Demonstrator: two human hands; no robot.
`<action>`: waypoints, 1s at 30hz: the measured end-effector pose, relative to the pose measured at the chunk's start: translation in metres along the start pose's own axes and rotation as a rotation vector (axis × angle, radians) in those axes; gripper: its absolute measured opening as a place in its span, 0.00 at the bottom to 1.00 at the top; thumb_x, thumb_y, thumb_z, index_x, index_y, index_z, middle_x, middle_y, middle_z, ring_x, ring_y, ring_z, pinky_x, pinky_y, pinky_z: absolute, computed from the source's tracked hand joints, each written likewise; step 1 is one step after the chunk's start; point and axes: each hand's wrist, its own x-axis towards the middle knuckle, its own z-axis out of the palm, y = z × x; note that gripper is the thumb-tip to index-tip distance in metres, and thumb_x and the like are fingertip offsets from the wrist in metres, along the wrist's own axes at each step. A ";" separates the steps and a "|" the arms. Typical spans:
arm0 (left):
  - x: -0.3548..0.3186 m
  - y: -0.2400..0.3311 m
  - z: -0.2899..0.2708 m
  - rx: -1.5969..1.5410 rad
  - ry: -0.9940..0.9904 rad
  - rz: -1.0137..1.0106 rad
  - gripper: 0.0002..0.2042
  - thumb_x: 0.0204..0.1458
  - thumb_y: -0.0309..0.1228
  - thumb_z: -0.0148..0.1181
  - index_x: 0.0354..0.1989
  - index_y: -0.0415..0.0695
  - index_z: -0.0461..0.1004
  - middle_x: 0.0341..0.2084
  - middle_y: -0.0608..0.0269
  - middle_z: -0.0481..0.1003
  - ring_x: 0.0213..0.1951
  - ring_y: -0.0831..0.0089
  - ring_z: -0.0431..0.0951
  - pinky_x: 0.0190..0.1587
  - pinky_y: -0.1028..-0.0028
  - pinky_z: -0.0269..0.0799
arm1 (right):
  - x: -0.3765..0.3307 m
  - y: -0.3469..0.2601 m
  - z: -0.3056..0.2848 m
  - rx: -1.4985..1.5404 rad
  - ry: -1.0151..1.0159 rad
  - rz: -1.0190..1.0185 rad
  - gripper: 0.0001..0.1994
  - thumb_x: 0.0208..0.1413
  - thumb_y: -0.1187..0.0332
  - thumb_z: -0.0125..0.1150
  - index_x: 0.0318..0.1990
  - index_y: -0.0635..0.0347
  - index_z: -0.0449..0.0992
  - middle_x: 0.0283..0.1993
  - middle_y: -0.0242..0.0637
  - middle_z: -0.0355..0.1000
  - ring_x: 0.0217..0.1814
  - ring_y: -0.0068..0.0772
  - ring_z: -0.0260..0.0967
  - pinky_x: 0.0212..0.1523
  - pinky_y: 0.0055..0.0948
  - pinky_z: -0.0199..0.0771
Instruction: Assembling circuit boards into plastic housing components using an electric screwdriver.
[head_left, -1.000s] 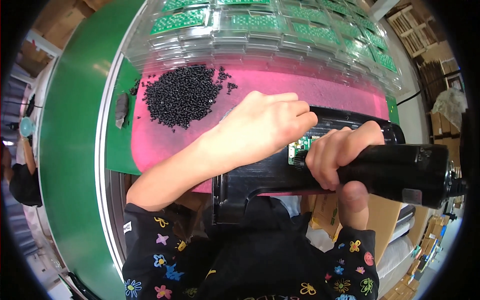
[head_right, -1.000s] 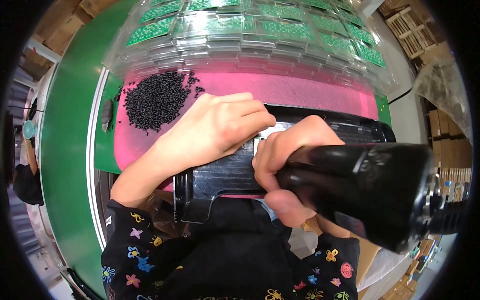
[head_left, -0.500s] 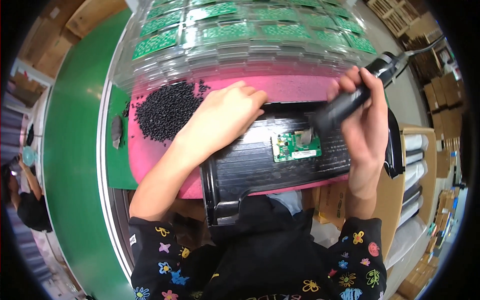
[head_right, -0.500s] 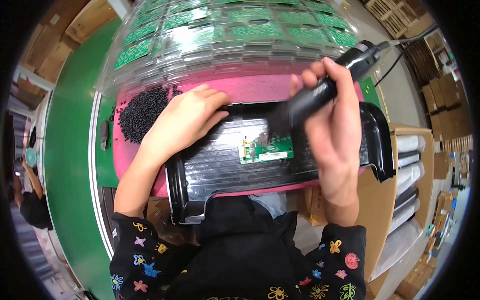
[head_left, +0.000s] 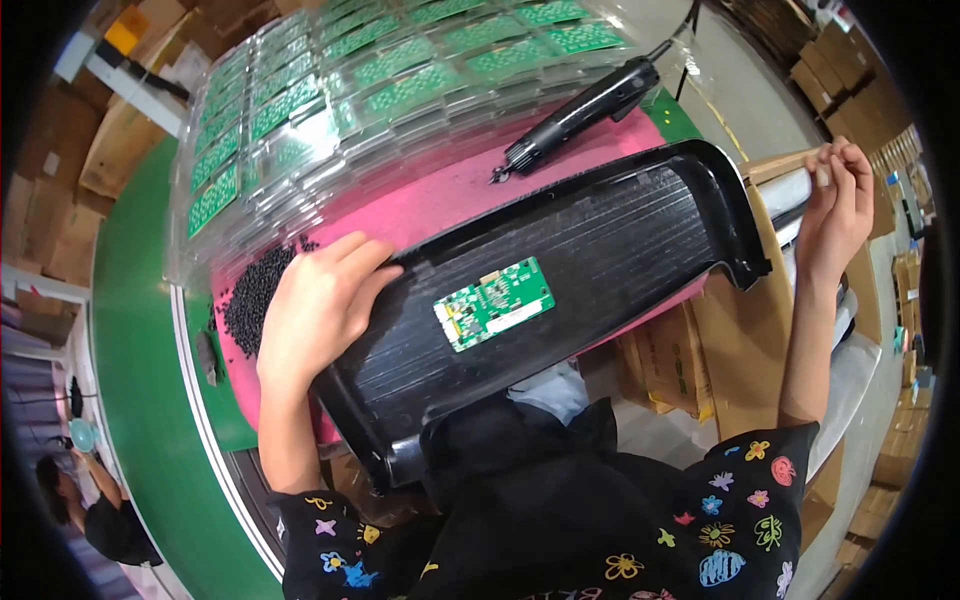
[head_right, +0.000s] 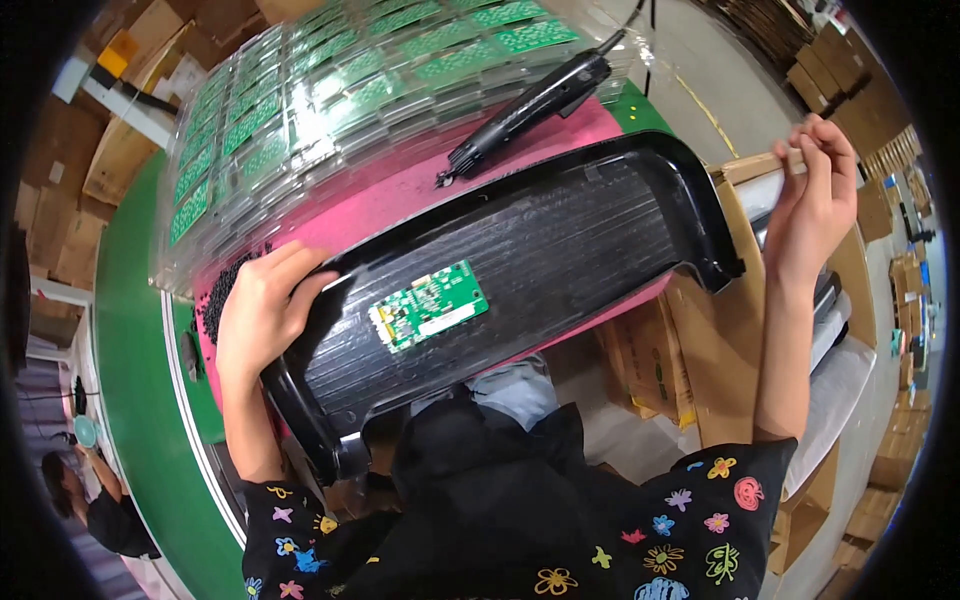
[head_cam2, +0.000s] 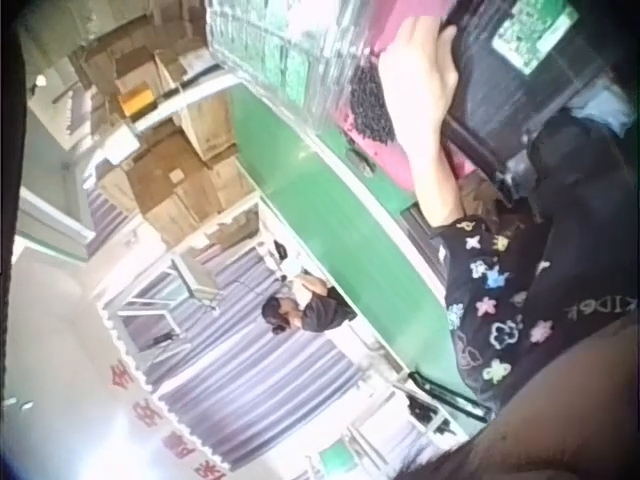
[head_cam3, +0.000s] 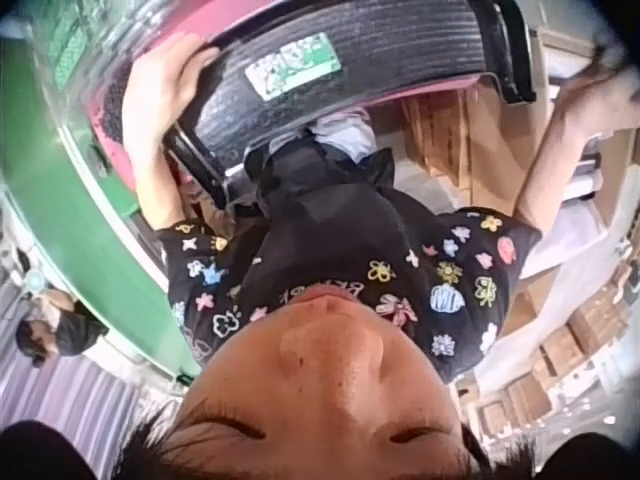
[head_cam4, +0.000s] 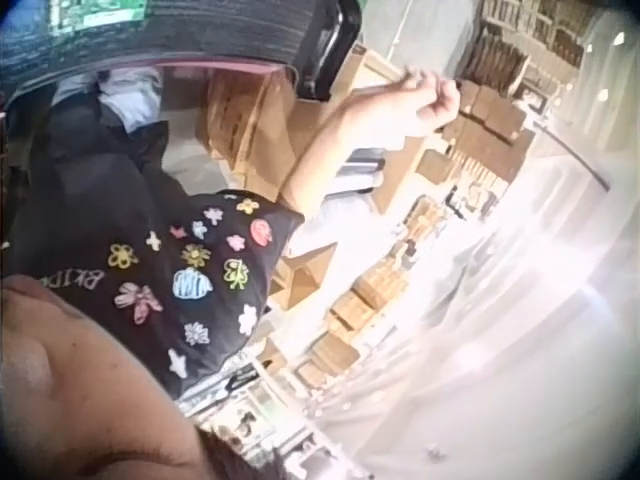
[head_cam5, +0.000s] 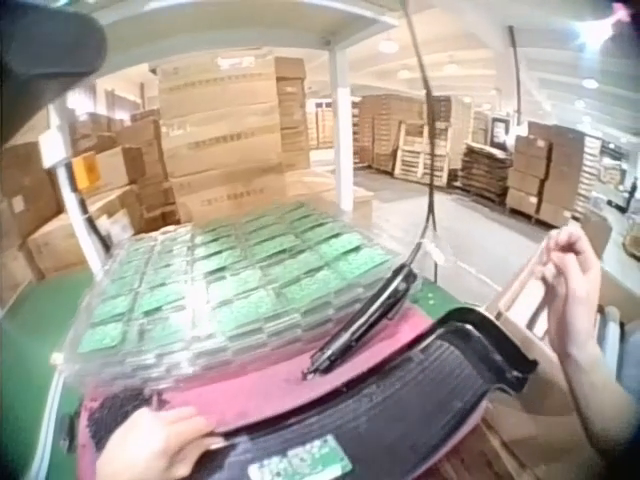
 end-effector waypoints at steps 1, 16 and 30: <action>0.003 0.008 -0.001 0.011 0.051 0.010 0.07 0.50 0.27 0.65 0.36 0.40 0.77 0.28 0.55 0.74 0.29 0.53 0.77 0.30 0.60 0.71 | 0.018 0.014 -0.035 -0.207 0.080 -0.084 0.10 0.63 0.76 0.54 0.50 0.66 0.74 0.47 0.36 0.72 0.46 0.30 0.70 0.50 0.31 0.72; -0.203 -0.024 -0.067 0.189 1.084 -0.508 0.14 0.55 0.29 0.70 0.42 0.29 0.78 0.32 0.53 0.80 0.34 0.64 0.78 0.40 0.64 0.77 | -0.003 0.149 -0.260 -1.578 -0.278 0.602 0.26 0.57 0.63 0.52 0.64 0.54 0.67 0.62 0.52 0.69 0.69 0.53 0.61 0.69 0.58 0.56; -0.221 -0.159 -0.037 0.266 0.948 -0.179 0.17 0.56 0.34 0.70 0.44 0.30 0.77 0.34 0.52 0.80 0.35 0.63 0.79 0.41 0.64 0.77 | -0.012 0.135 -0.249 -1.485 -0.500 0.576 0.35 0.52 0.68 0.55 0.71 0.39 0.59 0.62 0.49 0.69 0.71 0.55 0.55 0.69 0.70 0.45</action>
